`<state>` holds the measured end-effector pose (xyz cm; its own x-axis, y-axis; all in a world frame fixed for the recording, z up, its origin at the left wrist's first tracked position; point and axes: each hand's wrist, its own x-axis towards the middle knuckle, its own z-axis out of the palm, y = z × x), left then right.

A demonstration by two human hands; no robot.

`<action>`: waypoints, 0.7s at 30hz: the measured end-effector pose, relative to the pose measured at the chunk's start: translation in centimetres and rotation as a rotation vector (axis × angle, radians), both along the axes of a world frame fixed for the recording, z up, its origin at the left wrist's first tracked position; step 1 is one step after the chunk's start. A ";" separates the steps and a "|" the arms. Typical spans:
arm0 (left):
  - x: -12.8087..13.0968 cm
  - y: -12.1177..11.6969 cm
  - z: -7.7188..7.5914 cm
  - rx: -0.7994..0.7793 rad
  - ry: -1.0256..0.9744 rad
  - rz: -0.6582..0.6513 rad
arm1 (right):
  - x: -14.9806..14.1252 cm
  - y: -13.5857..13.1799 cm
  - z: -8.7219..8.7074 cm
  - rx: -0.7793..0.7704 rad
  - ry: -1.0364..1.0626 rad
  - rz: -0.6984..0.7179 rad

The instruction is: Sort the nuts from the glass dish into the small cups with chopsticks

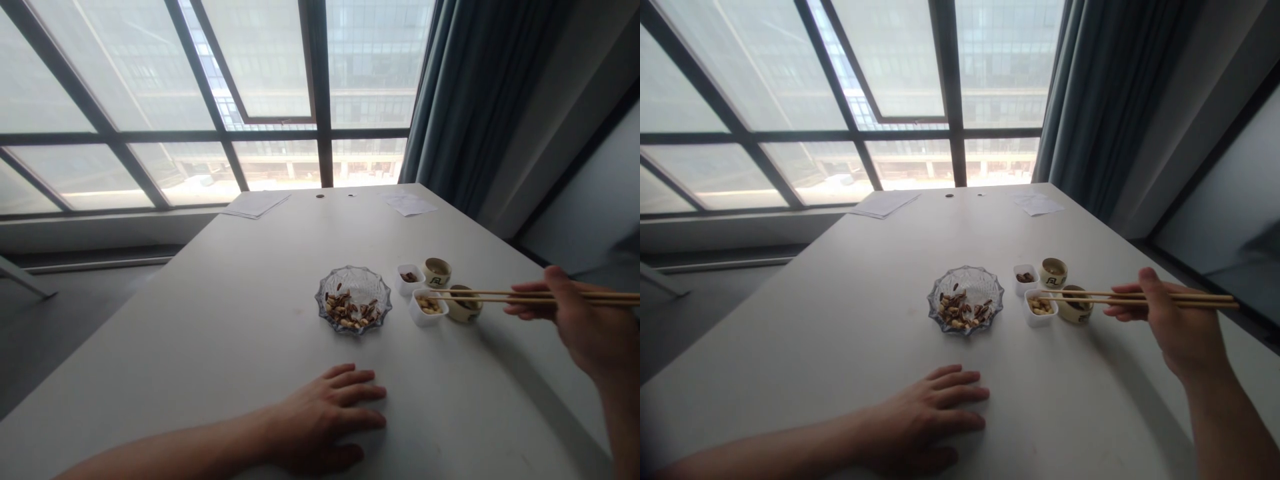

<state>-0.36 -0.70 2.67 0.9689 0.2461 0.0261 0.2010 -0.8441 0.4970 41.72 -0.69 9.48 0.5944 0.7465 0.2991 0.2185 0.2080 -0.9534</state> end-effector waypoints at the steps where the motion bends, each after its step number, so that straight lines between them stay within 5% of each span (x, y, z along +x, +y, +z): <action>1: 0.0 0.0 0.0 -0.002 -0.001 0.000 | -0.1 0.0 0.0 0.014 -0.008 -0.006; 7: 0.0 0.0 0.0 -0.011 0.001 0.006 | -1.6 0.3 -1.2 0.073 -0.017 0.103; 21: -0.1 0.0 -0.4 -0.002 -0.010 0.002 | -11.2 0.7 -4.7 0.025 -0.052 0.527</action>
<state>-0.44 -0.75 2.30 0.9682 0.2477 0.0359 0.1971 -0.8430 0.5004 30.50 -0.01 4.80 0.1240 0.9324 0.3394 0.1250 0.3247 -0.9375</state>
